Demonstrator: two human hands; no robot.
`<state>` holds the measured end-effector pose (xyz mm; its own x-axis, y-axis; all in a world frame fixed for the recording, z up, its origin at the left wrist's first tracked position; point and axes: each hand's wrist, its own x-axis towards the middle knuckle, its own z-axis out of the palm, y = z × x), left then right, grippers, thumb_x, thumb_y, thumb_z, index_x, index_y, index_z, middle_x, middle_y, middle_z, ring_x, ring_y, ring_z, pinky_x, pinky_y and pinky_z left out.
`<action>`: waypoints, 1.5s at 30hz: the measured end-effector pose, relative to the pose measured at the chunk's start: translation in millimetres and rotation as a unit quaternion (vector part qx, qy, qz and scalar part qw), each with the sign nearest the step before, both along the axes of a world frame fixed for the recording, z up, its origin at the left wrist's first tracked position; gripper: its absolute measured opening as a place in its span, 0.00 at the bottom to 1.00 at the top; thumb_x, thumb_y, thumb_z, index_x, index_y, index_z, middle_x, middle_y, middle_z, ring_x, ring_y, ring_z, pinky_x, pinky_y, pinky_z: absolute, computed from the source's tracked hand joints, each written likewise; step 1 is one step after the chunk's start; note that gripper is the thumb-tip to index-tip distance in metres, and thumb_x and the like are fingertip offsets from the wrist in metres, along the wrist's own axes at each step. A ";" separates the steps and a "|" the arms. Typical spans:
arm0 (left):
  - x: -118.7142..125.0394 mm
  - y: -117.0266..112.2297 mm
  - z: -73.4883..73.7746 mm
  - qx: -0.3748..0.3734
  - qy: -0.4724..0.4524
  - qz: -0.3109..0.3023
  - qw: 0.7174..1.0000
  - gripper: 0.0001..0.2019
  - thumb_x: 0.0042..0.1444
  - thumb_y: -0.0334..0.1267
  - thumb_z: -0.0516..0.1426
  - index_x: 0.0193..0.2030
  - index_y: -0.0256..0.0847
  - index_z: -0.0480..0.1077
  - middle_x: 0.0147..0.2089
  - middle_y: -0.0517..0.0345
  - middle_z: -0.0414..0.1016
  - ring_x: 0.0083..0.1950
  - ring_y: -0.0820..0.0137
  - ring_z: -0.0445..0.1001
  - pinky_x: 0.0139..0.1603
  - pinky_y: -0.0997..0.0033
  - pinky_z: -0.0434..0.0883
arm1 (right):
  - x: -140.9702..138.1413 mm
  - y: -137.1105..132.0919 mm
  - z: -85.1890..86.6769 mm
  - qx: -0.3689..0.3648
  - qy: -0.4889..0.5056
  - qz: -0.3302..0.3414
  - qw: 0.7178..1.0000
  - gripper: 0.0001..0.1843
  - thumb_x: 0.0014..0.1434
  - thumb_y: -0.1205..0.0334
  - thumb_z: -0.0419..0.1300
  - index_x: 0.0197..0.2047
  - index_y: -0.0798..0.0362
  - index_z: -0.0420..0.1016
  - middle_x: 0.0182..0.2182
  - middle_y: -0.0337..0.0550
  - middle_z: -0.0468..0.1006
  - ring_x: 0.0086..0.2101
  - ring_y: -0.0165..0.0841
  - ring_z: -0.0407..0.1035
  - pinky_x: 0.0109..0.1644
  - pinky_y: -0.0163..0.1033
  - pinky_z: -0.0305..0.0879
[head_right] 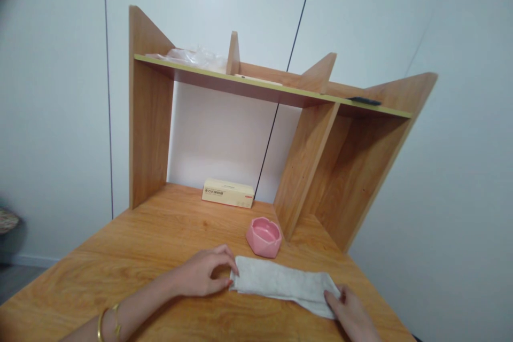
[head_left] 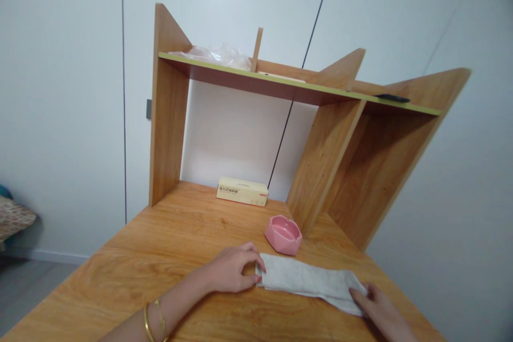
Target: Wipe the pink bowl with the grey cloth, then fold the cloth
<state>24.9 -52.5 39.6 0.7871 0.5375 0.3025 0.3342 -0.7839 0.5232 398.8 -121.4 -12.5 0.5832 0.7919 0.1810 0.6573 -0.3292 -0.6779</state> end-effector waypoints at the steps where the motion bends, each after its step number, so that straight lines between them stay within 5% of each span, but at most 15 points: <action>1: 0.7 -1.6 0.0 0.008 0.012 0.002 1.000 0.12 0.51 0.38 0.56 0.43 0.46 0.68 0.44 0.58 0.68 0.43 0.67 0.69 0.43 0.73 0.65 | -1.1 0.4 1.5 0.000 0.008 0.004 1.000 0.14 0.34 0.46 0.53 0.20 0.48 0.65 0.18 0.44 0.75 0.25 0.41 0.70 0.30 0.41 0.64; 6: 10.0 -6.7 -11.8 0.068 0.077 0.024 0.994 0.17 0.52 0.38 0.56 0.49 0.47 0.63 0.48 0.57 0.66 0.40 0.66 0.70 0.40 0.71 0.65 | -13.3 1.7 0.3 0.016 0.103 0.065 0.992 0.17 0.36 0.46 0.54 0.27 0.50 0.66 0.19 0.42 0.74 0.23 0.37 0.69 0.27 0.38 0.63; 9: 17.4 -6.7 -19.5 0.103 0.102 0.040 0.989 0.14 0.55 0.32 0.51 0.48 0.46 0.64 0.47 0.56 0.66 0.39 0.67 0.70 0.37 0.73 0.65 | -22.3 1.6 -1.5 0.005 0.172 0.096 0.980 0.17 0.41 0.45 0.53 0.29 0.50 0.63 0.13 0.36 0.68 0.15 0.32 0.62 0.18 0.35 0.54; 13: 14.8 -2.6 -15.1 0.134 0.119 0.053 0.982 0.12 0.52 0.29 0.50 0.42 0.45 0.68 0.43 0.55 0.68 0.36 0.66 0.70 0.33 0.72 0.65 | -37.5 1.8 7.1 0.026 0.204 0.122 0.971 0.17 0.42 0.45 0.54 0.30 0.50 0.63 0.14 0.35 0.68 0.15 0.30 0.62 0.19 0.34 0.53; 20: -15.1 9.7 11.1 0.083 0.117 0.070 0.987 0.11 0.43 0.28 0.53 0.32 0.44 0.73 0.34 0.59 0.71 0.32 0.68 0.71 0.29 0.74 0.64 | -69.7 7.6 18.3 0.025 0.154 0.160 0.975 0.16 0.37 0.48 0.54 0.26 0.50 0.64 0.18 0.39 0.71 0.23 0.35 0.68 0.26 0.36 0.61; 24: -11.8 2.0 18.3 0.063 0.103 0.044 0.992 0.18 0.45 0.29 0.51 0.44 0.46 0.70 0.45 0.60 0.71 0.42 0.66 0.72 0.38 0.73 0.66 | -81.0 13.9 32.1 0.049 0.060 0.151 0.986 0.15 0.41 0.49 0.52 0.29 0.50 0.65 0.21 0.40 0.73 0.25 0.37 0.69 0.29 0.37 0.62; 28: 6.7 -14.1 10.6 0.091 0.063 -0.021 0.994 0.23 0.52 0.32 0.48 0.55 0.49 0.60 0.57 0.63 0.65 0.52 0.66 0.67 0.47 0.70 0.65 | -116.9 18.2 62.1 0.075 -0.051 0.135 0.987 0.13 0.45 0.51 0.50 0.32 0.49 0.64 0.17 0.35 0.68 0.22 0.35 0.66 0.26 0.36 0.58; 33: 17.5 -18.4 -4.3 0.095 0.081 -0.027 0.992 0.19 0.51 0.33 0.50 0.50 0.50 0.65 0.56 0.63 0.66 0.47 0.64 0.71 0.43 0.68 0.67 | -180.0 23.1 95.7 0.105 -0.100 0.168 0.975 0.09 0.46 0.58 0.50 0.33 0.49 0.64 0.23 0.38 0.71 0.25 0.34 0.67 0.27 0.35 0.56; 38: 5.7 8.9 -2.6 -0.019 -0.098 0.072 0.992 0.14 0.54 0.35 0.49 0.46 0.44 0.68 0.49 0.56 0.71 0.49 0.65 0.68 0.48 0.68 0.63 | -201.9 33.7 126.5 0.148 -0.060 0.204 0.966 0.07 0.47 0.58 0.51 0.31 0.50 0.64 0.21 0.35 0.69 0.23 0.32 0.65 0.27 0.34 0.55; 42: -4.8 37.2 -6.3 -0.231 -0.302 0.122 0.917 0.13 0.47 0.34 0.54 0.41 0.40 0.70 0.46 0.55 0.72 0.49 0.62 0.67 0.52 0.66 0.60 | -215.2 38.5 161.5 0.217 0.007 0.249 0.944 0.07 0.48 0.58 0.53 0.31 0.50 0.64 0.16 0.29 0.62 0.19 0.28 0.59 0.24 0.32 0.53; 45: -10.6 47.4 -10.0 -0.296 -0.334 0.099 0.889 0.14 0.47 0.38 0.53 0.41 0.37 0.70 0.46 0.53 0.74 0.49 0.61 0.68 0.50 0.66 0.62 | -231.4 35.8 189.1 0.279 0.084 0.291 0.911 0.09 0.48 0.56 0.54 0.32 0.51 0.63 0.15 0.28 0.62 0.18 0.26 0.57 0.23 0.31 0.52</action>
<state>14.2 -5.1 29.5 0.4096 0.8667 0.2846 -0.1063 -0.2645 0.9585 167.4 -85.7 176.6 0.1514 0.7876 0.5973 0.4815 0.4690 -0.7405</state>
